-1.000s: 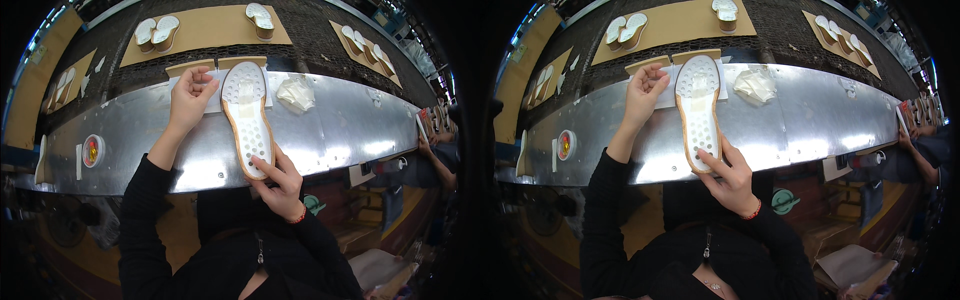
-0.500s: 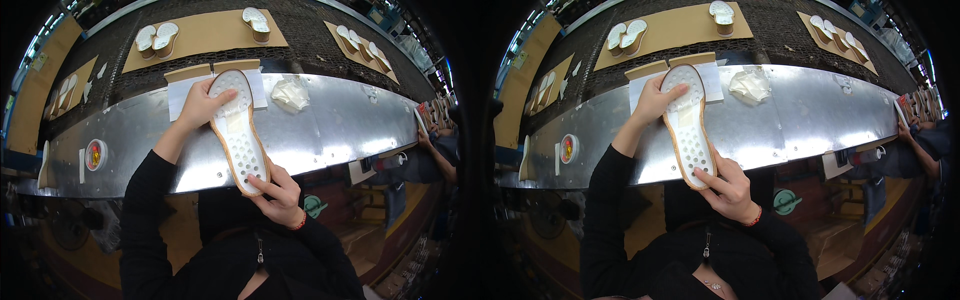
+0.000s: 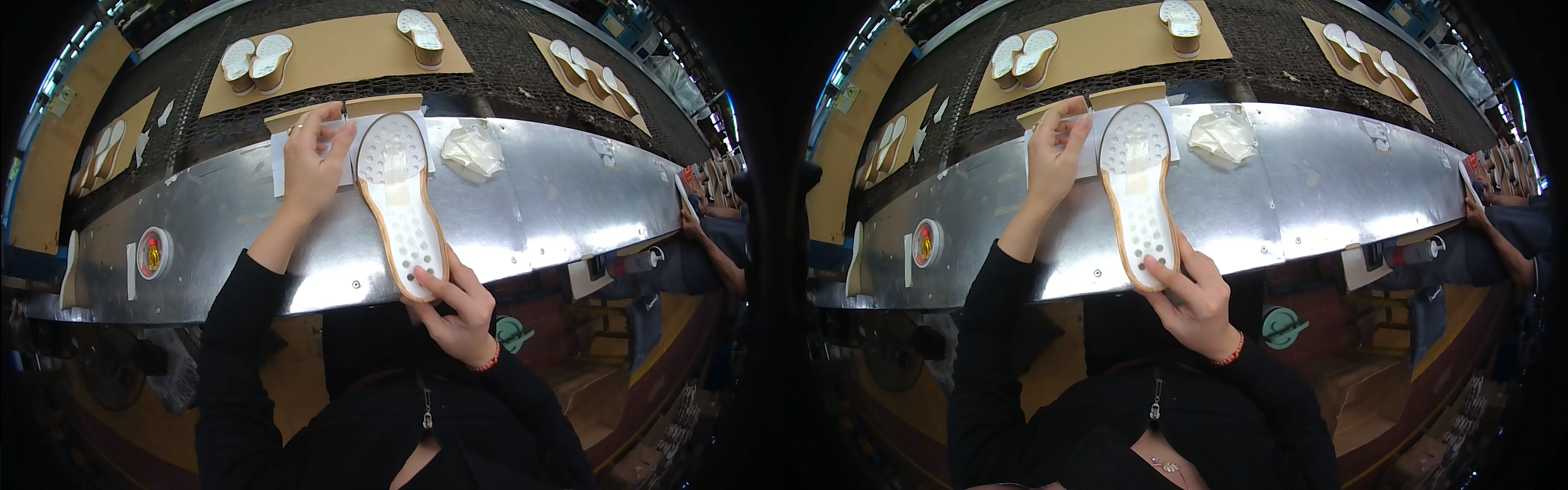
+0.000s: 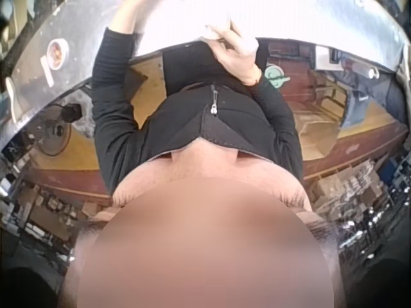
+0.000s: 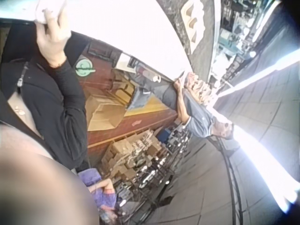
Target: The person applies small white adhesive pads to the top surface of shoe insoles on a metal workbench. They pick up insoles from a conveyor, place them on the bench, press the pads into place, and then move the finished insoles aside.
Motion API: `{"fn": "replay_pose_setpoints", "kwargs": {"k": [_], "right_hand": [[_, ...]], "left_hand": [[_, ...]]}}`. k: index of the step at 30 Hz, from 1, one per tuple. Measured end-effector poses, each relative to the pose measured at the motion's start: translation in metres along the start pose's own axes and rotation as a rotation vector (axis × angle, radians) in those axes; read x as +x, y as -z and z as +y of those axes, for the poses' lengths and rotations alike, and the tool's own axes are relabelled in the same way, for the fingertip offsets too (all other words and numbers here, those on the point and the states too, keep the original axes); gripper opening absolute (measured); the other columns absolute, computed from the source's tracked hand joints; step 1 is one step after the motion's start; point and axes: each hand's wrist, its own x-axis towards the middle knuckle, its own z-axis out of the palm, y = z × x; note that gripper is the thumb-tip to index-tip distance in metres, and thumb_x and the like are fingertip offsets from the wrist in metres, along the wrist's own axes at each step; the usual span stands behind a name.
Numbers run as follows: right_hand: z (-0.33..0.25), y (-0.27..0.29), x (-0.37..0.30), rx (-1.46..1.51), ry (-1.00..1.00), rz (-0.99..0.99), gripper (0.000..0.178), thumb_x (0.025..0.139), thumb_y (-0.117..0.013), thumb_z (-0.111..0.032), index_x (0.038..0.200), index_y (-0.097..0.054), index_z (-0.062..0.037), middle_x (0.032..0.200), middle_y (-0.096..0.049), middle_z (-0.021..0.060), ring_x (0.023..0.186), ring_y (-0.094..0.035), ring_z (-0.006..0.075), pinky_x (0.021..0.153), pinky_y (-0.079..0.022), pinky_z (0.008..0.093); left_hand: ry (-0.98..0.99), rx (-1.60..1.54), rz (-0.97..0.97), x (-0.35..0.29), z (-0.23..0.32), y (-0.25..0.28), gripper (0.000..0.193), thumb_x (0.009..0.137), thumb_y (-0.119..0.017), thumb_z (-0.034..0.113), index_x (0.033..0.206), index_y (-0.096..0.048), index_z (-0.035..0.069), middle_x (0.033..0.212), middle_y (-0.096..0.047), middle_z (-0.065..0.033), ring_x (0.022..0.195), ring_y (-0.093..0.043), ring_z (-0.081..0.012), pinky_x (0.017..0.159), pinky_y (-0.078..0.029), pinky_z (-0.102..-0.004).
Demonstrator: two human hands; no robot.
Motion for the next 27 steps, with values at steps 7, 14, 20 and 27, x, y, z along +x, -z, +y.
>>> {"fn": "replay_pose_setpoints", "kwargs": {"k": [7, 14, 20, 27], "right_hand": [[0.01, -0.007, 0.013, 0.0, 0.008, 0.011, 0.049, 0.066, -0.088, -0.002, 0.113, -0.073, -0.0033, 0.131, -0.059, 0.0276, 0.109, -0.068, 0.0333, 0.087, -0.058, 0.0345], [0.003, -0.001, 0.018, -0.007, -0.055, -0.001, 0.05, 0.067, -0.088, -0.006, 0.115, -0.073, -0.0063, 0.134, -0.058, 0.0244, 0.104, -0.068, 0.0291, 0.083, -0.057, 0.033], [-0.005, 0.014, 0.026, 0.032, -0.087, -0.109, 0.051, 0.068, -0.086, -0.004, 0.116, -0.072, -0.0051, 0.126, -0.064, 0.0232, 0.095, -0.072, 0.029, 0.075, -0.058, 0.0299], [-0.003, 0.044, 0.081, 0.031, 0.12, 0.015, 0.042, 0.073, -0.085, -0.003, 0.113, -0.073, -0.002, 0.106, -0.072, 0.021, 0.087, -0.073, 0.0229, 0.073, -0.057, 0.0282]], "left_hand": [[0.142, -0.149, -0.002, 0.001, -0.017, 0.009, 0.035, 0.089, -0.073, 0.019, 0.117, -0.065, -0.003, 0.109, -0.067, -0.0125, 0.075, -0.064, -0.0116, 0.065, -0.054, -0.024], [0.135, -0.14, -0.032, 0.003, -0.014, 0.011, 0.034, 0.087, -0.075, 0.017, 0.114, -0.066, -0.002, 0.107, -0.068, -0.0114, 0.075, -0.064, -0.0106, 0.065, -0.054, -0.024], [0.112, -0.11, 0.093, 0.015, -0.012, 0.029, 0.032, 0.088, -0.075, 0.017, 0.113, -0.067, -0.001, 0.096, -0.07, -0.0069, 0.073, -0.063, -0.0075, 0.062, -0.051, -0.0213], [0.117, -0.206, 0.279, 0.03, -0.022, 0.055, 0.025, 0.091, -0.072, 0.013, 0.111, -0.067, -0.001, 0.09, -0.067, -0.0026, 0.066, -0.058, -0.0022, 0.057, -0.046, -0.0176]]}}
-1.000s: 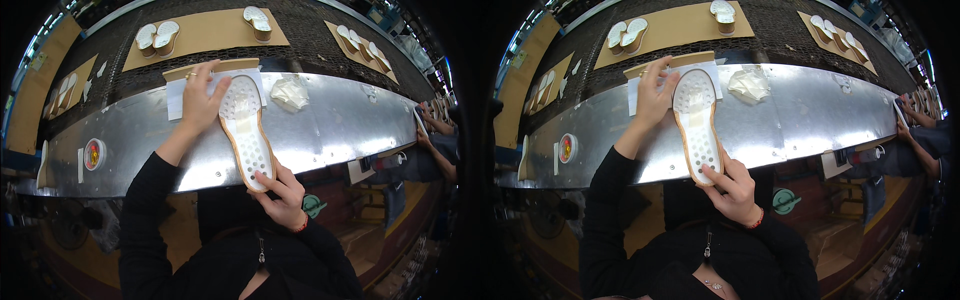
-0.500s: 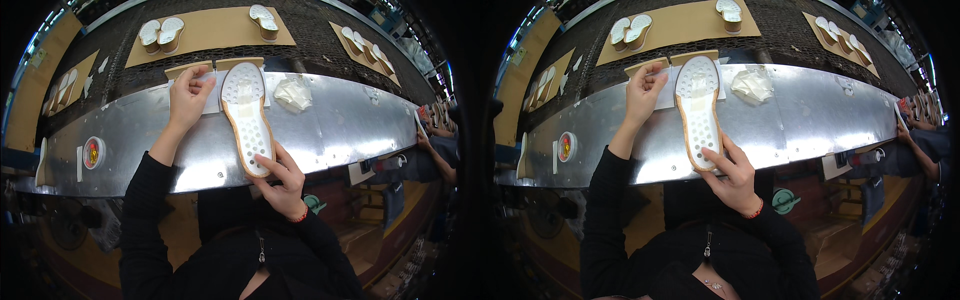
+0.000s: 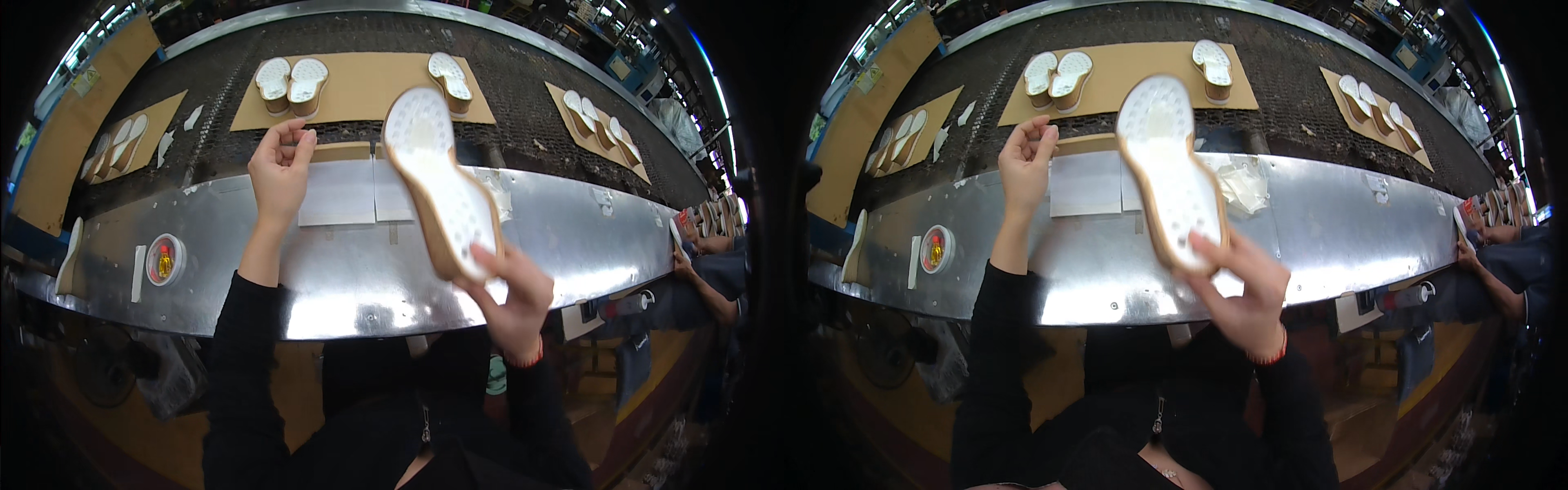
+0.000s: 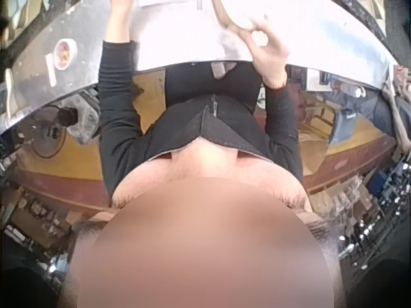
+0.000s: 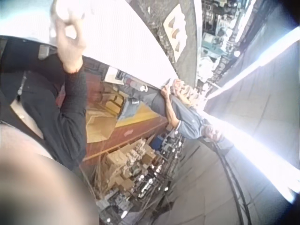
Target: The person applies small white adhesive pads to the top surface of shoe insoles on a metal workbench. They pick up insoles from a conveyor, place them on the bench, press the pads into place, and then move the finished insoles aside.
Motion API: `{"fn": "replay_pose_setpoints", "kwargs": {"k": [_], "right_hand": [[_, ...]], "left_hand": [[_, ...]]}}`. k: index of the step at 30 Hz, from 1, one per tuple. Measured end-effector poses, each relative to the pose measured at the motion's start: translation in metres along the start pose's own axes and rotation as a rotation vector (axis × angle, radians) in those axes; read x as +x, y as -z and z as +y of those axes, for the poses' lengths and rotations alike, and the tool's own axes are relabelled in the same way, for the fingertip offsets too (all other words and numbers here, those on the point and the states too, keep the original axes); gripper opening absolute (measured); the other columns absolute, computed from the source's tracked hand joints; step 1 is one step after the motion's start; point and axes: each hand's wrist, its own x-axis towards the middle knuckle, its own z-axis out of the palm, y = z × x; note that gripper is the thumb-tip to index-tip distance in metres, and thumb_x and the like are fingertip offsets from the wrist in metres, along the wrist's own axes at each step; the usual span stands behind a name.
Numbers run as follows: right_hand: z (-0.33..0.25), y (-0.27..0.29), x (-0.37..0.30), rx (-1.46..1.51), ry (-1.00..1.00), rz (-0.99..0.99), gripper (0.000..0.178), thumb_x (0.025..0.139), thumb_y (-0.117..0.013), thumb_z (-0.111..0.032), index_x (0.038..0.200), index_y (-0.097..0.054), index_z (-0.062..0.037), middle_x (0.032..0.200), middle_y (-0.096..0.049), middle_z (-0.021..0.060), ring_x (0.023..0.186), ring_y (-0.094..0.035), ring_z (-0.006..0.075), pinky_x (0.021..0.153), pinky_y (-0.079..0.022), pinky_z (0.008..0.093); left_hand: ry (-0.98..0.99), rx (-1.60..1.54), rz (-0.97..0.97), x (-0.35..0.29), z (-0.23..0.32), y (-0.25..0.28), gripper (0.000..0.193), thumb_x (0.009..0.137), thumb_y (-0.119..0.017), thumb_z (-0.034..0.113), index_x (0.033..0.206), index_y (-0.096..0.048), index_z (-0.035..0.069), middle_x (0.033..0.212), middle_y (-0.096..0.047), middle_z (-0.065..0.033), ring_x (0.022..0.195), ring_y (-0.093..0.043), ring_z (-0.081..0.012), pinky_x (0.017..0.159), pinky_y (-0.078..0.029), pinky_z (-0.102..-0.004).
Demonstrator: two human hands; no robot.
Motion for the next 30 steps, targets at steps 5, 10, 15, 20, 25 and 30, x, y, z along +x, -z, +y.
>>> {"fn": "replay_pose_setpoints", "kwargs": {"k": [5, 10, 15, 20, 25, 30], "right_hand": [[0.078, -0.039, 0.11, 0.069, -0.051, 0.097, 0.036, 0.084, -0.079, -0.007, 0.118, -0.069, 0.0028, 0.094, -0.072, 0.0083, 0.08, -0.067, 0.0099, 0.068, -0.054, 0.024], [0.11, -0.07, 0.161, 0.1, -0.088, 0.213, 0.036, 0.088, -0.076, -0.009, 0.121, -0.067, 0.003, 0.085, -0.072, 0.0066, 0.071, -0.065, 0.0067, 0.066, -0.052, 0.0217], [0.099, -0.066, 0.115, 0.124, -0.079, 0.138, 0.008, 0.085, -0.074, -0.004, 0.092, -0.073, 0.0013, 0.081, -0.071, 0.0078, 0.067, -0.064, 0.0087, 0.061, -0.051, 0.0226], [0.111, -0.053, 0.086, 0.02, -0.112, 0.201, 0.006, 0.084, -0.074, -0.003, 0.087, -0.072, 0.0003, 0.069, -0.062, 0.0039, 0.054, -0.048, 0.0071, 0.049, -0.037, 0.0253], [0.126, -0.064, 0.079, -0.05, 0.017, 0.204, 0.005, 0.081, -0.075, -0.002, 0.084, -0.071, -0.0004, 0.06, -0.051, 0.0034, 0.051, -0.044, 0.0098, 0.049, -0.035, 0.0269], [0.129, -0.065, 0.078, -0.116, -0.012, 0.173, 0.006, 0.079, -0.074, -0.005, 0.084, -0.07, -0.0039, 0.061, -0.054, 0.0069, 0.049, -0.05, 0.02, 0.048, -0.039, 0.0337]], "left_hand": [[0.032, -0.004, -0.005, 0.0, -0.006, -0.001, 0.024, 0.091, -0.072, 0.013, 0.108, -0.067, -0.002, 0.088, -0.067, -0.0021, 0.065, -0.056, -0.0014, 0.056, -0.046, -0.0178], [0.049, 0.062, 0.004, -0.001, -0.008, 0.002, 0.021, 0.091, -0.072, 0.014, 0.106, -0.069, -0.001, 0.085, -0.068, -0.0022, 0.066, -0.059, -0.0035, 0.058, -0.049, -0.0193], [0.029, 0.135, -0.042, 0.012, -0.01, 0.007, 0.018, 0.09, -0.072, 0.014, 0.101, -0.072, -0.001, 0.085, -0.07, -0.0023, 0.067, -0.06, -0.0044, 0.059, -0.049, -0.0208], [-0.169, 0.476, -0.153, 0.071, -0.025, 0.018, 0.02, 0.091, -0.07, 0.019, 0.098, -0.074, 0.001, 0.087, -0.072, -0.0088, 0.073, -0.065, -0.0145, 0.065, -0.05, -0.0285], [-0.392, 1.033, -0.23, 0.138, -0.065, 0.024, 0.024, 0.088, -0.068, 0.017, 0.104, -0.072, 0.0, 0.103, -0.071, -0.0158, 0.093, -0.067, -0.0341, 0.086, -0.052, -0.0424], [-0.285, 1.081, -0.344, 0.152, -0.098, 0.025, 0.019, 0.083, -0.073, 0.015, 0.1, -0.074, 0.007, 0.099, -0.072, -0.0151, 0.095, -0.066, -0.0353, 0.086, -0.052, -0.0439]]}}
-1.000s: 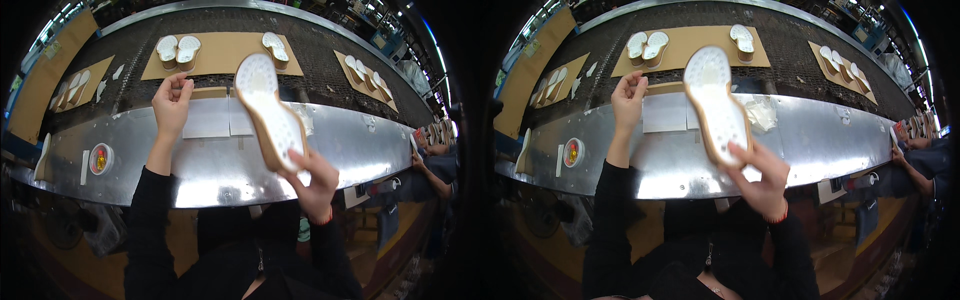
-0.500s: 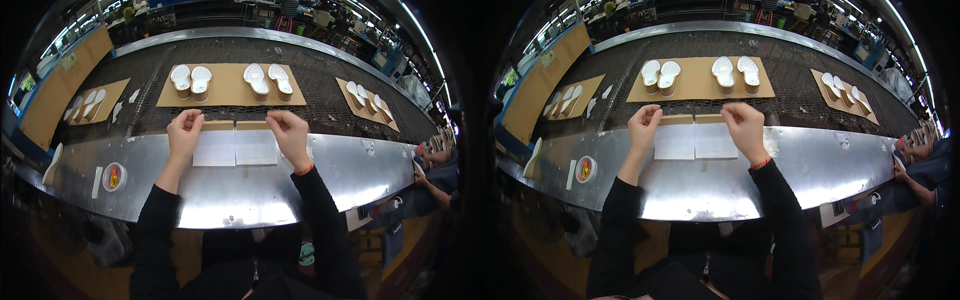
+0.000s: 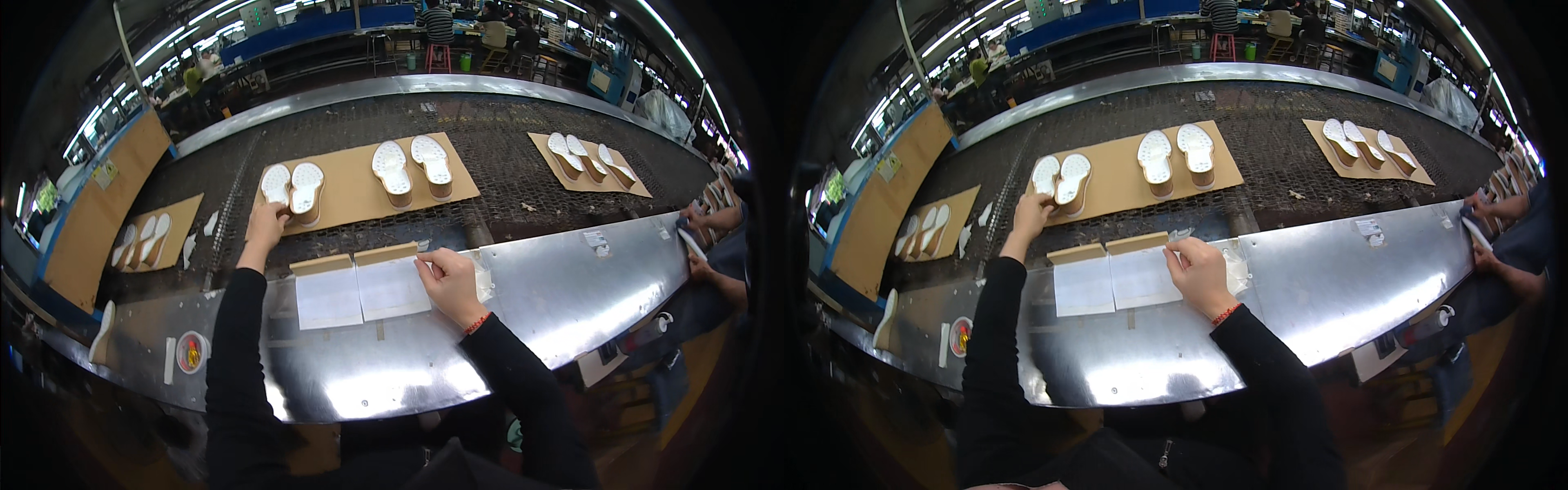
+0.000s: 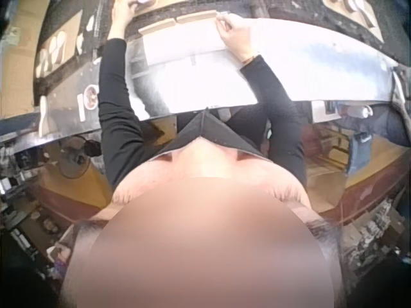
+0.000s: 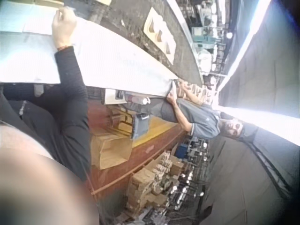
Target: The person applies small white adhesive pads to the top surface of shoe insoles on a metal workbench. They pick up insoles from a conveyor, place them on the bench, press the pads into place, and then move the finished insoles aside.
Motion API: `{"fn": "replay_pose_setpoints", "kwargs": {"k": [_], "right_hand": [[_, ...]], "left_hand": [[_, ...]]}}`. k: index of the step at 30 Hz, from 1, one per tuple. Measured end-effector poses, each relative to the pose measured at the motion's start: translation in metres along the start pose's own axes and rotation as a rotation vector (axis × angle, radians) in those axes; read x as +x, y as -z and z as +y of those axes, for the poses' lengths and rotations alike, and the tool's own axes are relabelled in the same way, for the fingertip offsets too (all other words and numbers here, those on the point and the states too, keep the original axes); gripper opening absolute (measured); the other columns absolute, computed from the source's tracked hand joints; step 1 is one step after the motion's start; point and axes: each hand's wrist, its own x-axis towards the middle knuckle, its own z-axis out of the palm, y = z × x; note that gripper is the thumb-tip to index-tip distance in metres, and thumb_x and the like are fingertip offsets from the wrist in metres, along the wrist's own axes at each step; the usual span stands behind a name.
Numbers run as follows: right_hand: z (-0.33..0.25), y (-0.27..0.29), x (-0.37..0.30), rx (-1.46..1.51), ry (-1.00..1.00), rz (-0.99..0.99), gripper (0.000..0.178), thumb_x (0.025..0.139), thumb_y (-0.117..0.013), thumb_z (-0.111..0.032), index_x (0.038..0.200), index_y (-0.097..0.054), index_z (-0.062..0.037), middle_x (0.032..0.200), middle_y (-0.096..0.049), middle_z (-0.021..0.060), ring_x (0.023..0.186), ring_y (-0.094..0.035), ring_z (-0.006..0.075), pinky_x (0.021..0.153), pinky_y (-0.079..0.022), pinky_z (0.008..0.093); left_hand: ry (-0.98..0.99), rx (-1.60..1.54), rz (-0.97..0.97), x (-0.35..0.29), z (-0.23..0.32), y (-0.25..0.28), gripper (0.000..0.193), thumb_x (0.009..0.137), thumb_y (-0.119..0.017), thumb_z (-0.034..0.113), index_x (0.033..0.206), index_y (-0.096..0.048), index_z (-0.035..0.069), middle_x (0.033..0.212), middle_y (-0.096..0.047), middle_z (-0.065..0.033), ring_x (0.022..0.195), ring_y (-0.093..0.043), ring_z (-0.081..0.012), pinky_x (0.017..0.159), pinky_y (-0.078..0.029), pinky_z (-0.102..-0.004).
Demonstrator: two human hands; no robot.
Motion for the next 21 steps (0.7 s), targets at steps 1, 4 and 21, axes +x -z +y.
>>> {"fn": "replay_pose_setpoints", "kwargs": {"k": [1, 4, 21], "right_hand": [[0.0, 0.001, 0.001, 0.01, 0.005, 0.012, 0.006, 0.079, -0.074, -0.005, 0.084, -0.07, -0.0038, 0.062, -0.054, 0.0067, 0.05, -0.05, 0.0199, 0.048, -0.039, 0.0335], [-0.003, 0.004, 0.003, 0.03, -0.017, 0.027, 0.006, 0.079, -0.074, -0.005, 0.084, -0.071, -0.0036, 0.063, -0.056, 0.0064, 0.05, -0.051, 0.0194, 0.048, -0.04, 0.0328], [-0.01, -0.005, -0.003, 0.06, -0.023, -0.051, 0.005, 0.081, -0.073, -0.009, 0.085, -0.07, -0.0062, 0.07, -0.062, 0.0074, 0.056, -0.059, 0.0239, 0.052, -0.046, 0.0346]], "left_hand": [[0.038, 0.013, -0.005, 0.002, -0.002, -0.001, 0.016, 0.082, -0.074, 0.015, 0.096, -0.075, 0.008, 0.094, -0.072, -0.0147, 0.093, -0.066, -0.0349, 0.084, -0.052, -0.044], [0.004, 0.039, 0.079, 0.0, -0.004, 0.001, 0.009, 0.08, -0.074, 0.012, 0.085, -0.074, 0.005, 0.087, -0.071, -0.0141, 0.09, -0.065, -0.0337, 0.081, -0.051, -0.0436], [0.265, 0.034, -0.196, 0.074, -0.003, -0.037, 0.044, 0.091, -0.065, 0.043, 0.103, -0.071, 0.001, 0.093, -0.071, -0.0254, 0.092, -0.069, -0.04, 0.081, -0.054, -0.0468]]}}
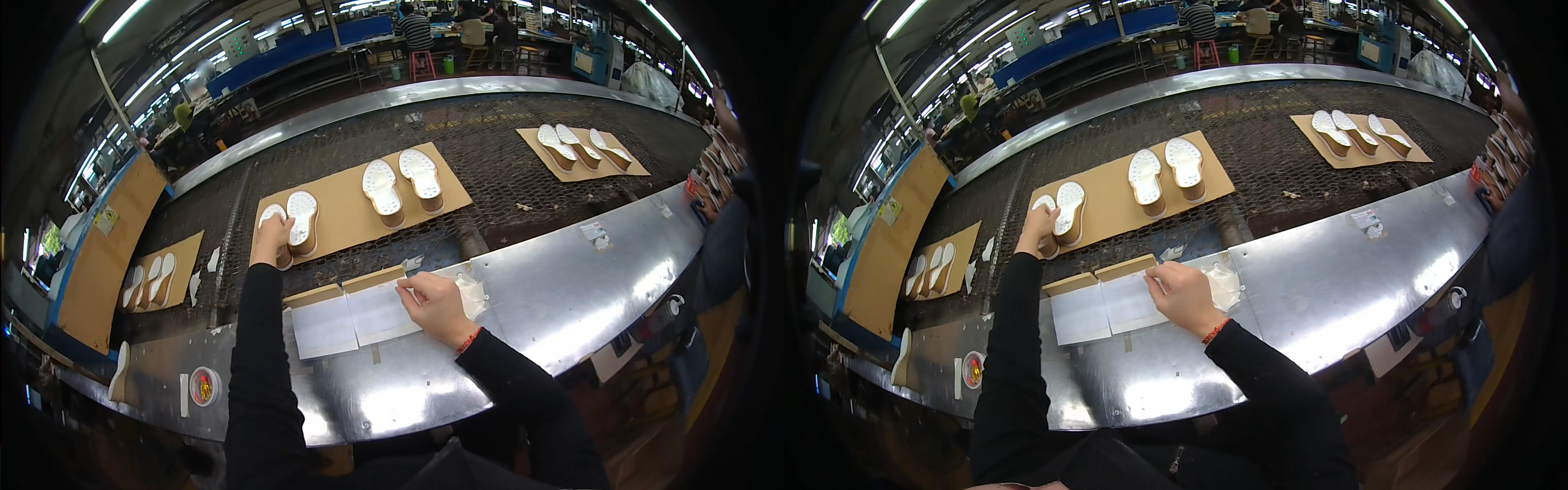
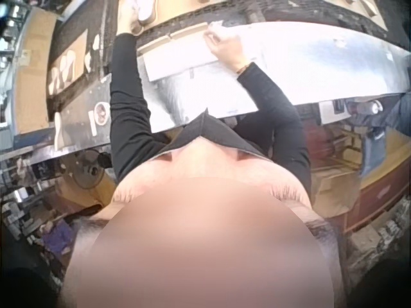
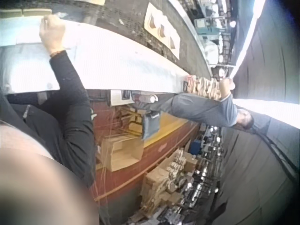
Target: The person applies small white adhesive pads to the top surface of shoe insoles on a metal workbench. They pick up insoles from a conveyor, place them on the bench, press the pads into place, and then move the finished insoles aside.
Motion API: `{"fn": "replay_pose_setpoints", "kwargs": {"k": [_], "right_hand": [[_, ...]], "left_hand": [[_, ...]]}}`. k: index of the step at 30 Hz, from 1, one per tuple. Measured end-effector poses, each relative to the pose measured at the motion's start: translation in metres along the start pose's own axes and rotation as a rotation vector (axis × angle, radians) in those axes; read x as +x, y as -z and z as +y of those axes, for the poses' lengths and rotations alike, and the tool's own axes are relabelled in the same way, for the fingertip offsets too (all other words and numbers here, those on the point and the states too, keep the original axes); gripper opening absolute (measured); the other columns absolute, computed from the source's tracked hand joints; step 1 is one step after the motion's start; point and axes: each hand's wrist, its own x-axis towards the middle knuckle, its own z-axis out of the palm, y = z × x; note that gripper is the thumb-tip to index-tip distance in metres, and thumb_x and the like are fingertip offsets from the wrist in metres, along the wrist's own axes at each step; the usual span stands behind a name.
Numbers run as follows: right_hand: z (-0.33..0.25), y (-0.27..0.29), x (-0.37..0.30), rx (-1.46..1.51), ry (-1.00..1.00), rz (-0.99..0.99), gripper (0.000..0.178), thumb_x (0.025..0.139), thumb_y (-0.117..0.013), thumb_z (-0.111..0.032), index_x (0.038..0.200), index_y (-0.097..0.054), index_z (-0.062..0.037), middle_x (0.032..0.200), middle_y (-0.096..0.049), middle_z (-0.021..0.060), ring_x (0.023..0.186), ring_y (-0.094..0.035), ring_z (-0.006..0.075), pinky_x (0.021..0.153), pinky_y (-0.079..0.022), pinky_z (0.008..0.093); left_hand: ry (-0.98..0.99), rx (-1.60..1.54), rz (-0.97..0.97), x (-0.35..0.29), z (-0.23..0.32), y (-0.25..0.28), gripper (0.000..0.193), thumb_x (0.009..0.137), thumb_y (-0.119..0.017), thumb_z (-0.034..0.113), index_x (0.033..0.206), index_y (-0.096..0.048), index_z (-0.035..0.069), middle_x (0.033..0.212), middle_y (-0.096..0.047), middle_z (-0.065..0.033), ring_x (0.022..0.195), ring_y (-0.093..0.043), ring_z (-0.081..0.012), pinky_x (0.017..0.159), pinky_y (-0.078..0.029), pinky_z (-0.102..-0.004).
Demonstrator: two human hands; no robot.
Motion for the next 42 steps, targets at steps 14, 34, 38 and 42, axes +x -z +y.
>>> {"fn": "replay_pose_setpoints", "kwargs": {"k": [14, 34, 38, 42], "right_hand": [[-0.013, 0.006, 0.009, 0.039, 0.107, 0.078, 0.008, 0.078, -0.075, -0.004, 0.084, -0.07, -0.0029, 0.064, -0.055, 0.0078, 0.051, -0.05, 0.0199, 0.049, -0.04, 0.032], [-0.111, 0.048, -0.128, -0.025, 0.081, -0.434, 0.082, 0.063, -0.09, -0.038, 0.136, -0.06, -0.0163, 0.15, -0.034, 0.032, 0.135, -0.039, 0.0497, 0.105, -0.034, 0.0598], [-0.105, 0.044, -0.125, 0.083, 0.017, -0.433, 0.073, 0.066, -0.089, -0.025, 0.134, -0.062, -0.0161, 0.152, -0.029, 0.0364, 0.137, -0.042, 0.0448, 0.104, -0.041, 0.0538], [-0.097, 0.044, -0.12, 0.243, -0.029, -0.439, 0.07, 0.066, -0.089, -0.016, 0.131, -0.064, -0.0106, 0.154, -0.026, 0.0356, 0.138, -0.042, 0.0461, 0.105, -0.046, 0.0457]], "left_hand": [[-0.206, -0.258, 0.288, -0.115, 0.04, 0.116, 0.03, 0.08, -0.073, 0.025, 0.071, -0.071, -0.004, 0.063, -0.064, -0.0221, 0.059, -0.067, -0.0341, 0.06, -0.053, -0.0408], [-0.594, -0.273, -0.285, -0.412, 0.096, 0.163, 0.083, 0.072, -0.085, 0.045, 0.139, -0.053, 0.007, 0.123, -0.058, -0.0219, 0.107, -0.059, -0.0366, 0.085, -0.049, -0.0396], [-0.6, -0.335, -0.353, -0.417, 0.092, 0.16, 0.098, 0.066, -0.088, 0.044, 0.147, -0.045, 0.01, 0.138, -0.046, -0.0284, 0.127, -0.048, -0.0479, 0.101, -0.046, -0.0453], [-0.547, -0.508, -0.384, -0.401, 0.076, 0.158, 0.091, 0.068, -0.084, 0.023, 0.148, -0.043, 0.009, 0.148, -0.041, -0.0278, 0.134, -0.044, -0.0459, 0.11, -0.041, -0.0465]]}}
